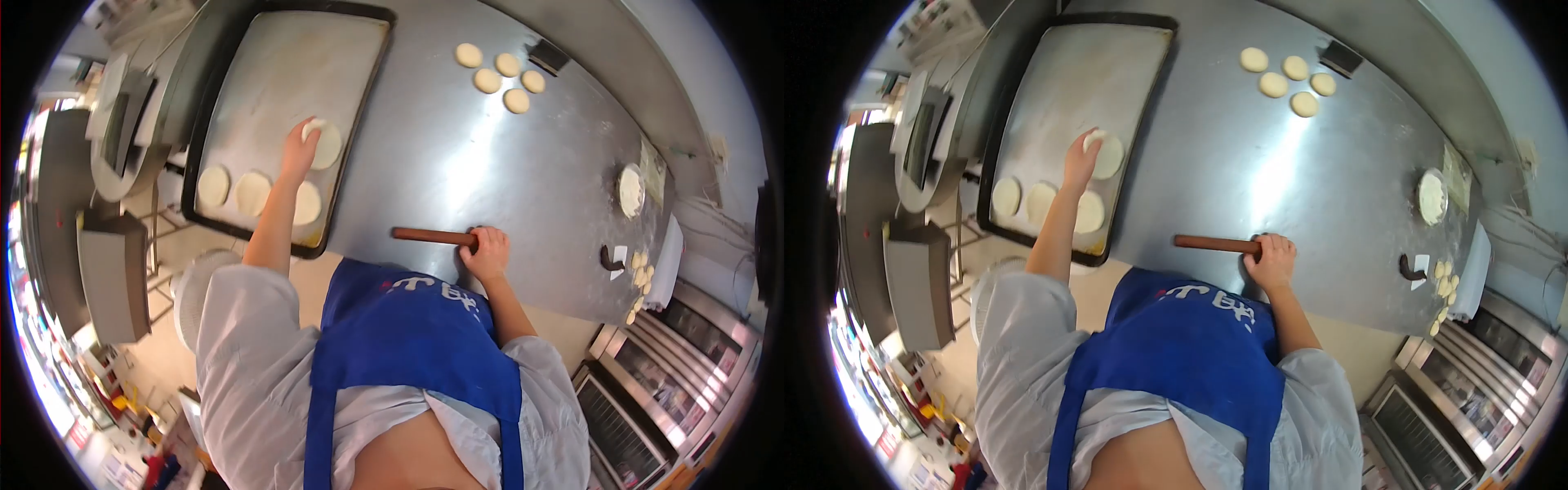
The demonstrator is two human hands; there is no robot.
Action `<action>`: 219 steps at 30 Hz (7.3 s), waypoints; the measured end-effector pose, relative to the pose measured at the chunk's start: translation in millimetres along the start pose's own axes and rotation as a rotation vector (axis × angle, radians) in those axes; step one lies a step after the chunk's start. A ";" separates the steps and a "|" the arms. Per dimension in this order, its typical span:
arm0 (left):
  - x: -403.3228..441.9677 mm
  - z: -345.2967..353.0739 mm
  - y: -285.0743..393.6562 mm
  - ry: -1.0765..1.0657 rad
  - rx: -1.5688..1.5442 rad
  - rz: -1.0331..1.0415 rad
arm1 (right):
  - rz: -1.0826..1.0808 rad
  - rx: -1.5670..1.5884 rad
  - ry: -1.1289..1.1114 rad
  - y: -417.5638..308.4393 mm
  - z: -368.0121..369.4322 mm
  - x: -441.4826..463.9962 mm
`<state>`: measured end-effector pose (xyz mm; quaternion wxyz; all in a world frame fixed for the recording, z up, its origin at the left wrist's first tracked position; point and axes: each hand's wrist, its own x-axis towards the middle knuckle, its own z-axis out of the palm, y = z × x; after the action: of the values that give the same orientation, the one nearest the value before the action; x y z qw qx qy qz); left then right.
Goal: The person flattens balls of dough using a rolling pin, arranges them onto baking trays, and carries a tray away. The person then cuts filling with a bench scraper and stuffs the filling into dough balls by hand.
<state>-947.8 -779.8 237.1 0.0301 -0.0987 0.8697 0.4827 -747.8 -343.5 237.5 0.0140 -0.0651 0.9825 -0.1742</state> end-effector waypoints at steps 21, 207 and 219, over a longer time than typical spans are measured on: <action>-172.9 137.3 60.3 -0.315 0.600 0.584 | 0.338 0.648 0.351 15.5 -25.2 236.5; -178.8 129.9 50.7 -0.317 0.569 0.560 | 0.440 0.003 0.411 45.7 0.5 258.9; -176.8 128.6 32.3 -0.151 0.643 0.475 | 0.014 0.595 -0.171 -23.1 -11.7 88.9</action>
<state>-786.8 -629.3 221.7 0.0108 0.1553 0.9702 0.1856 -833.7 -372.9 256.0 0.1162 -0.0659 0.8841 -0.4478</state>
